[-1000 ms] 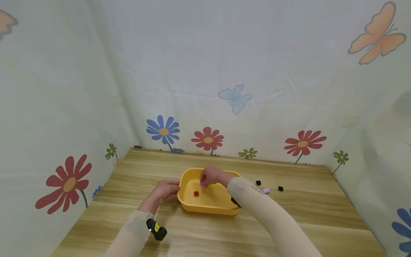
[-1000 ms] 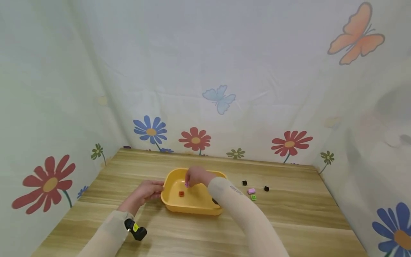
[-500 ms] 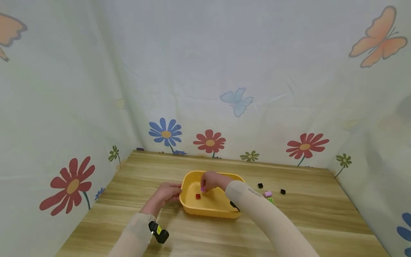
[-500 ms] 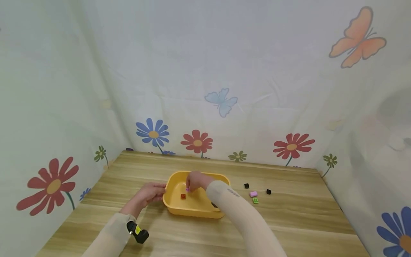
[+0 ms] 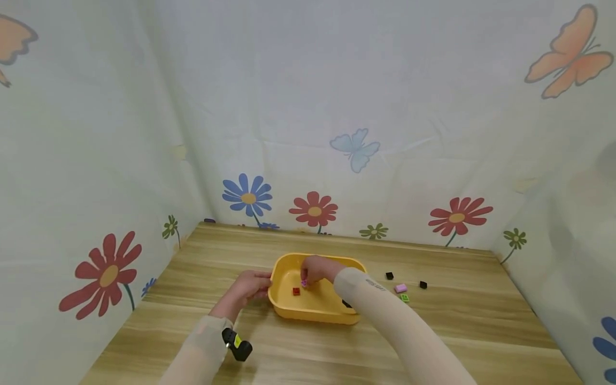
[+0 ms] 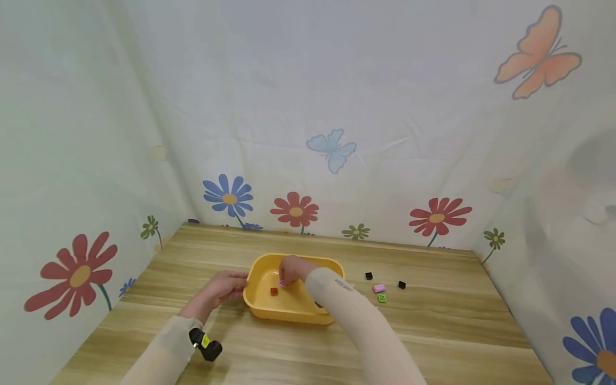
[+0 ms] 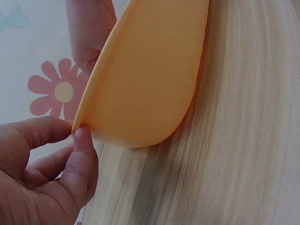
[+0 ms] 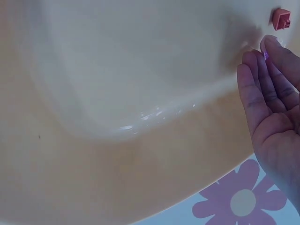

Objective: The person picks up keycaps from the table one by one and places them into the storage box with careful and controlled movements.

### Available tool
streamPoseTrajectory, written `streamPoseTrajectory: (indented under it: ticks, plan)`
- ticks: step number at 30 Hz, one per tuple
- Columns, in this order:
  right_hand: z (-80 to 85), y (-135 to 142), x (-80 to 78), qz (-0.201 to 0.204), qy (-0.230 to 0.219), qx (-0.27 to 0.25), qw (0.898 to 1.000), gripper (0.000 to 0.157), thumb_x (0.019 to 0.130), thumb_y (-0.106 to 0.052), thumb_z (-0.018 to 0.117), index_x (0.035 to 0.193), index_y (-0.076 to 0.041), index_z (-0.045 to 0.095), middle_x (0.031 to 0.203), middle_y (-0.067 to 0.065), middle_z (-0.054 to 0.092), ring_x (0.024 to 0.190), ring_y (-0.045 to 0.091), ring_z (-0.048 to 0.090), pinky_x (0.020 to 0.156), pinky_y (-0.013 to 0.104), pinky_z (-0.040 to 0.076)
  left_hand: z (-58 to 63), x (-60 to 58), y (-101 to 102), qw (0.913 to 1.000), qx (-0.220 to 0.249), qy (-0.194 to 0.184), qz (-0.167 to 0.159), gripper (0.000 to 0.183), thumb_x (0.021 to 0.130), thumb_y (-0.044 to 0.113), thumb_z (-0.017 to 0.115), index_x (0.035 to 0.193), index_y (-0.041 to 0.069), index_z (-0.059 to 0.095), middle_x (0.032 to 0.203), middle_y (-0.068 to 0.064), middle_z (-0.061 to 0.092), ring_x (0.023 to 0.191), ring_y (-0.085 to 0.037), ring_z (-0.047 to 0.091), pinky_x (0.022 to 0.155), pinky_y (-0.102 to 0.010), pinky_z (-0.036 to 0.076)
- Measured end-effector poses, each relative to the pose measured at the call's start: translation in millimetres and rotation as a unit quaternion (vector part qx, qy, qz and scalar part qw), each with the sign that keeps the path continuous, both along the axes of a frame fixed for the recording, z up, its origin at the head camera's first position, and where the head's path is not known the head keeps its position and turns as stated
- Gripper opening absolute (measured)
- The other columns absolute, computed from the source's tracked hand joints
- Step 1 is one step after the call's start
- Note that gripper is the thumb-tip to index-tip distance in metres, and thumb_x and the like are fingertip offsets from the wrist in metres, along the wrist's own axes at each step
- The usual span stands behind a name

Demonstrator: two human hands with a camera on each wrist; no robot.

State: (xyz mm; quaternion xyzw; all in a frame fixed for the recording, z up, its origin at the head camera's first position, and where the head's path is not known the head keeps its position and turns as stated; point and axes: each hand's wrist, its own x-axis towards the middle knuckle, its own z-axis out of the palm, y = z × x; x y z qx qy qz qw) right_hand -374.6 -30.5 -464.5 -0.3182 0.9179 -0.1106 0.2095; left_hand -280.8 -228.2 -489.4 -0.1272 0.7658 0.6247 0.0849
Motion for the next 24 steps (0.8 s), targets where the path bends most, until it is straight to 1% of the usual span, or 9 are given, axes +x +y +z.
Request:
streamPoseTrajectory:
  ticks: [2, 8, 13, 20, 24]
  plan:
    - [-1.3, -1.3, 0.3, 0.004, -0.003, 0.002, 1.000, 0.010, 0.092, -0.008, 0.075, 0.083, -0.008, 0.069, 0.076, -0.004, 0.055, 0.071, 0.010, 0.047, 0.065, 0.019, 0.039, 0.3, 0.5, -0.2, 1.0000, -0.002, 0.000, -0.002, 0.039, 0.096, -0.001, 0.060, 0.132, -0.016, 0.058, 0.121, -0.031, 0.070, 0.080, -0.013, 0.069, 0.069, -0.023, 0.062]
    - [-3.6, -4.5, 2.0, 0.018, 0.013, 0.027, 0.999, 0.014, 0.090, -0.007, 0.077, 0.080, -0.011, 0.068, 0.074, -0.006, 0.054, 0.070, 0.009, 0.046, 0.064, 0.018, 0.039, 1.0, 0.4, -0.8, 1.0000, 0.004, -0.003, -0.007, 0.039, 0.096, -0.001, 0.060, 0.132, -0.016, 0.058, 0.122, -0.031, 0.070, 0.080, -0.012, 0.069, 0.070, -0.024, 0.063]
    - [-3.4, -6.6, 3.1, 0.016, 0.016, 0.033, 0.999, 0.014, 0.089, -0.006, 0.077, 0.080, -0.011, 0.068, 0.073, -0.005, 0.054, 0.070, 0.009, 0.046, 0.064, 0.018, 0.039, 0.9, -0.5, -2.2, 0.9999, 0.006, -0.001, -0.011, 0.040, 0.096, -0.001, 0.060, 0.133, -0.016, 0.058, 0.122, -0.030, 0.070, 0.080, -0.012, 0.069, 0.069, -0.023, 0.062]
    - [-8.4, -7.9, 0.4, 0.015, 0.020, 0.033, 0.999, 0.014, 0.089, -0.007, 0.078, 0.080, -0.011, 0.068, 0.074, -0.005, 0.055, 0.070, 0.009, 0.047, 0.064, 0.018, 0.040, -1.0, -1.1, -3.6, 0.9999, 0.007, 0.000, -0.011, 0.040, 0.096, -0.001, 0.060, 0.133, -0.017, 0.057, 0.120, -0.030, 0.071, 0.079, -0.012, 0.069, 0.068, -0.022, 0.062]
    - [-5.4, -7.2, 3.3, 0.010, 0.016, 0.032, 0.999, 0.013, 0.090, -0.007, 0.077, 0.081, -0.011, 0.068, 0.076, -0.004, 0.057, 0.072, 0.010, 0.048, 0.066, 0.019, 0.042, -1.4, -1.3, -3.9, 0.9999, 0.011, 0.000, -0.012, 0.041, 0.096, -0.001, 0.060, 0.133, -0.017, 0.057, 0.121, -0.030, 0.070, 0.079, -0.011, 0.069, 0.068, -0.022, 0.062]
